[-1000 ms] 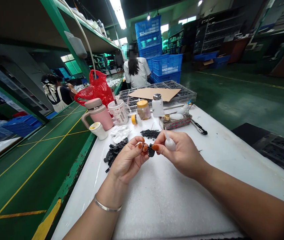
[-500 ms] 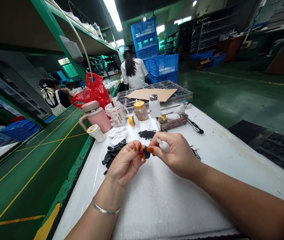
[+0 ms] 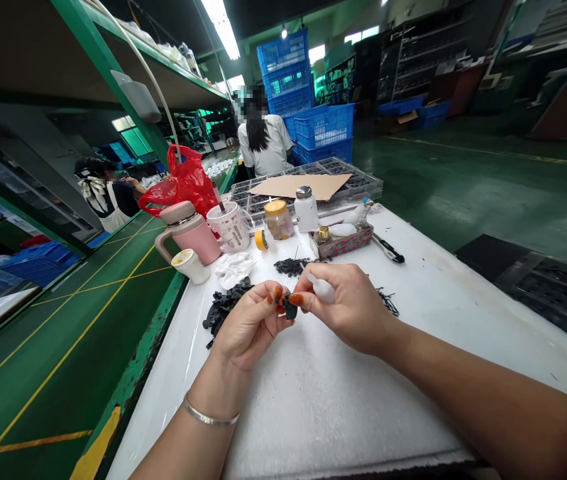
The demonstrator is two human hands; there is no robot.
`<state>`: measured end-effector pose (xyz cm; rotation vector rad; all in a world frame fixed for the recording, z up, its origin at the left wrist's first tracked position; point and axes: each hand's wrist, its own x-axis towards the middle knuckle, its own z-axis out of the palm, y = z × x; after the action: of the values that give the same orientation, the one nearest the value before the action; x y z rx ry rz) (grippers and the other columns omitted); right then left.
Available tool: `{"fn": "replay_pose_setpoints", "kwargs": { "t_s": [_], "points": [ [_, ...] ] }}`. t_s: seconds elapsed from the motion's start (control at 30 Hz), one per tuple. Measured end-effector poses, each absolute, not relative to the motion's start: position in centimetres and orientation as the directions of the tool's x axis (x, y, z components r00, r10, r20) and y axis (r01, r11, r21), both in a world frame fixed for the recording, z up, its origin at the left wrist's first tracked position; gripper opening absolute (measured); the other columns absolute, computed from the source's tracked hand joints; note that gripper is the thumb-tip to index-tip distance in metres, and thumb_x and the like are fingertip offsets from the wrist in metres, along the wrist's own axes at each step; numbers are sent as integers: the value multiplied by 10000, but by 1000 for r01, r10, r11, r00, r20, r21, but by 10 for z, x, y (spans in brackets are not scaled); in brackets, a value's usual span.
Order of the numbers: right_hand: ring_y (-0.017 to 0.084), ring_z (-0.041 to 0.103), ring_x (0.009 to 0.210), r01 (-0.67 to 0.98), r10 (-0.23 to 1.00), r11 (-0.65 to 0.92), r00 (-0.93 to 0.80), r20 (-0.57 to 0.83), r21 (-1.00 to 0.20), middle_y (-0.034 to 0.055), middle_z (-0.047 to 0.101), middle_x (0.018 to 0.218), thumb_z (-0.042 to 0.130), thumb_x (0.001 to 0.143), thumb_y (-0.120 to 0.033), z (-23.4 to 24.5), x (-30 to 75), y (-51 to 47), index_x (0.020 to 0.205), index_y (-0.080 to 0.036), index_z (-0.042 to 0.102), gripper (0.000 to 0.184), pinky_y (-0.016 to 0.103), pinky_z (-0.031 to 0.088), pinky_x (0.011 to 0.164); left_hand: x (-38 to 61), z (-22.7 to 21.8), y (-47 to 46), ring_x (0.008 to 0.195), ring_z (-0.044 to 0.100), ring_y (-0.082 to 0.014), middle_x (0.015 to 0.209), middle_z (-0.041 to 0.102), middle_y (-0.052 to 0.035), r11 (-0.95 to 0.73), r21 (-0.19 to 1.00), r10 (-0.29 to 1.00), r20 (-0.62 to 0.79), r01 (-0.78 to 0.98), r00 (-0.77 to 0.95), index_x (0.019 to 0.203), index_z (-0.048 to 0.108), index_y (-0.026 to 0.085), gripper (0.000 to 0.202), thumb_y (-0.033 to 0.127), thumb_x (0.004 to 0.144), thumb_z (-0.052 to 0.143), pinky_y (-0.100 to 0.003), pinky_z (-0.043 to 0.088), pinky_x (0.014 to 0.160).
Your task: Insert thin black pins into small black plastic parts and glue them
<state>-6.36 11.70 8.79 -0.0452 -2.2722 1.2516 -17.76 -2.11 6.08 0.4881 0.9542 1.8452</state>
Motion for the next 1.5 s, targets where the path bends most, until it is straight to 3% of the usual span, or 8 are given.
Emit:
{"fn": "replay_pose_setpoints", "kwargs": {
  "t_s": [0.53,0.93,1.13,1.33,1.5],
  "points": [
    [57,461,518,-187,249,226,-938,242,-956,-34,545,532,663,754,-224,94,-66,118,635,-119,592,174,169,352,512,-176,63,-20,668,644,-109,766,678,-18,-221,813,908,-29,-539,-417,740,652,129,83,176,763,717,-244,550,681],
    [47,446,500,-179,233,182,-947,220,-967,-41,529,520,665,752,-210,94,-67,118,648,-118,607,151,160,346,491,-177,63,-21,704,661,-156,753,653,-12,-191,853,908,-35,-487,-418,730,641,143,114,211,747,731,-246,509,658],
    [48,437,488,-141,231,155,-957,175,-978,-36,527,515,725,711,-291,95,-67,118,632,-111,587,240,166,340,485,-177,63,-21,700,643,-156,751,657,-29,-174,881,910,-26,-440,-413,742,635,140,168,269,738,743,-262,496,679],
    [75,462,506,-66,238,177,-965,108,-982,-7,549,538,730,685,-425,94,-68,120,635,-116,574,350,191,335,475,-179,64,-24,714,602,-143,787,613,-24,-167,948,867,11,-269,-498,729,638,139,176,279,730,745,-257,489,664],
    [76,454,499,-42,274,202,-957,98,-979,-4,551,538,708,704,-388,93,-68,119,630,-120,568,312,198,335,478,-178,67,-22,683,556,-109,773,580,-15,-201,972,802,94,-119,-590,692,650,137,169,262,706,763,-220,474,638]
  ]
}}
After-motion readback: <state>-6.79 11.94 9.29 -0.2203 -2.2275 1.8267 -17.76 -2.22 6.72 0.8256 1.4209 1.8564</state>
